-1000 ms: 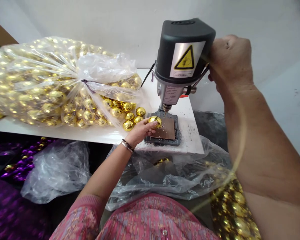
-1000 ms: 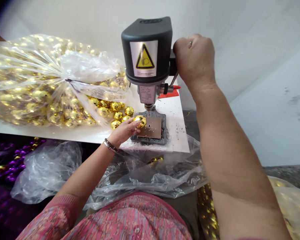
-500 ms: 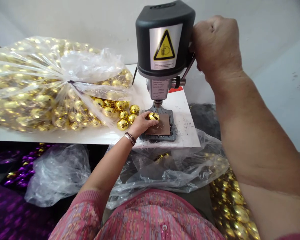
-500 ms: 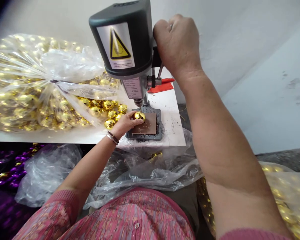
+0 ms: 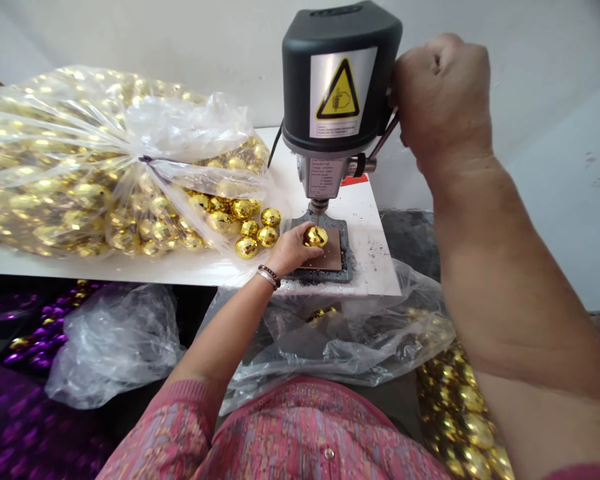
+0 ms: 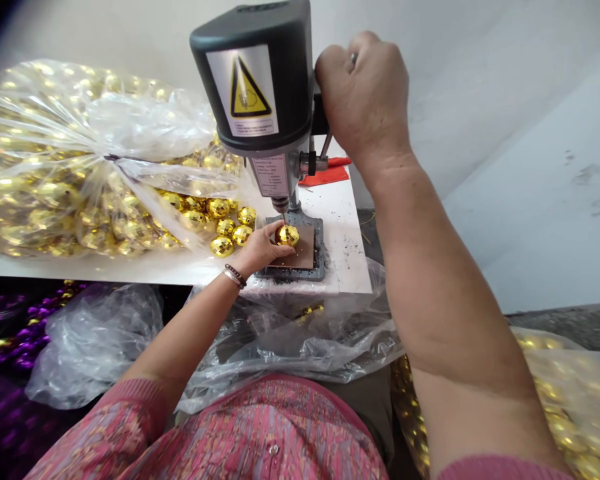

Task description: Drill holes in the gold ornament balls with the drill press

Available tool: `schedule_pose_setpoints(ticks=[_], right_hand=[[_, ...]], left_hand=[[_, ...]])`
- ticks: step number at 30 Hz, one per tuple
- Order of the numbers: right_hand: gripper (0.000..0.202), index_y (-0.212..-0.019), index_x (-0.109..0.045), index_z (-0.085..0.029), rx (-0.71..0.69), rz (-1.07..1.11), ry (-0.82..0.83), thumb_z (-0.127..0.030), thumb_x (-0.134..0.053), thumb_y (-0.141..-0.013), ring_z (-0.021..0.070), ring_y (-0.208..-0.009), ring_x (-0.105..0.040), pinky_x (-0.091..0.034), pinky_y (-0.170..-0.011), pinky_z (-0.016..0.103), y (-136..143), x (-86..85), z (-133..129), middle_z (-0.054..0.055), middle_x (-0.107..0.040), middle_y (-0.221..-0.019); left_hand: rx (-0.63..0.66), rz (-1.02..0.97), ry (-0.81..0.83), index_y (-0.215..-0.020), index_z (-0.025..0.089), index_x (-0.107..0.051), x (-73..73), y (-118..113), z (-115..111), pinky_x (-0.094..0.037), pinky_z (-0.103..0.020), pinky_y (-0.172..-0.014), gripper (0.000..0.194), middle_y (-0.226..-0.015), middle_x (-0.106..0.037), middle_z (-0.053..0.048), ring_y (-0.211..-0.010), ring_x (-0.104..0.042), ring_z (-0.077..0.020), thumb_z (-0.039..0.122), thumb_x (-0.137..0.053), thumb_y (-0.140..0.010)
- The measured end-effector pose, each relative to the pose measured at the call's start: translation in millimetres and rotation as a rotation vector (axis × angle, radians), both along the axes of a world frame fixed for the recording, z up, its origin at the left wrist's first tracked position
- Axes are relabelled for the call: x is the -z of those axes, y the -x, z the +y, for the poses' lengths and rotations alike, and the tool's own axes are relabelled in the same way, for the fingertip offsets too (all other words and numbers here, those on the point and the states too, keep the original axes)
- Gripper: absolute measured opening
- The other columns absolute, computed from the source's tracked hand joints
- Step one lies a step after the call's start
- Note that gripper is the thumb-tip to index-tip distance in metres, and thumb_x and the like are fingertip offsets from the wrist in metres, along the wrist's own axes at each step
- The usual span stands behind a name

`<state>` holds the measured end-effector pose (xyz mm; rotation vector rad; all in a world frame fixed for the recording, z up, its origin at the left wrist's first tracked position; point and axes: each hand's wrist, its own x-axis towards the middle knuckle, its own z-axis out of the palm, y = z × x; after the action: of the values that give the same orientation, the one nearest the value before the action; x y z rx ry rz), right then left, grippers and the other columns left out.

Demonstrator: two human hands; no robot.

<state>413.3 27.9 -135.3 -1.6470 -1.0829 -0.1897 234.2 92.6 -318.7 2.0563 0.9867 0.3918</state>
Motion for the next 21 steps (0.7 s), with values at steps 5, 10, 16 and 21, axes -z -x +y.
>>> schedule_pose_setpoints(ticks=[5, 10, 16, 21], right_hand=[[0.035, -0.067, -0.027, -0.019, 0.109, -0.037, -0.022, -0.012, -0.047, -0.095, 0.0025, -0.063, -0.024, -0.021, -0.066, 0.026, 21, 8.4, -18, -0.006, -0.029, -0.064], [0.027, -0.072, -0.031, -0.02, 0.061, -0.219, -0.207, -0.016, -0.051, -0.089, 0.0029, -0.06, -0.026, -0.027, -0.064, 0.022, 31, 46.7, -41, -0.007, -0.029, -0.064], [0.012, -0.08, -0.046, -0.017, 0.087, -0.443, -0.329, -0.025, -0.049, -0.088, 0.0032, -0.061, -0.034, -0.033, -0.062, 0.019, 26, 92.7, -52, -0.005, -0.043, -0.069], [0.014, -0.081, -0.049, -0.019, 0.118, -0.474, -0.314, -0.03, -0.048, -0.089, 0.0051, -0.06, -0.038, -0.039, -0.062, 0.02, 26, 104.6, -53, -0.004, -0.046, -0.069]], left_hand=[[-0.017, -0.001, 0.009, -0.145, 0.019, -0.064, -2.8, -1, -7, -0.056, -0.031, -0.095, 0.072, -0.113, -0.078, -0.004, -0.101, -0.072, -0.022, 0.023, -0.083, -0.076], [-0.029, -0.005, 0.015, -0.144, 0.018, -0.065, -5.3, -1, -9, -0.056, -0.03, -0.091, 0.073, -0.114, -0.078, -0.005, -0.099, -0.072, -0.0222, 0.023, -0.084, -0.075], [-0.018, -0.016, -0.013, -0.144, 0.02, -0.065, 1.9, -1, -8, -0.055, -0.028, -0.092, 0.072, -0.112, -0.078, -0.003, -0.099, -0.072, -0.0209, 0.024, -0.084, -0.075], [-0.021, -0.03, -0.011, -0.146, 0.021, -0.063, 8.6, -1, -7, -0.054, -0.028, -0.09, 0.074, -0.112, -0.078, -0.003, -0.099, -0.072, -0.0207, 0.025, -0.083, -0.075]])
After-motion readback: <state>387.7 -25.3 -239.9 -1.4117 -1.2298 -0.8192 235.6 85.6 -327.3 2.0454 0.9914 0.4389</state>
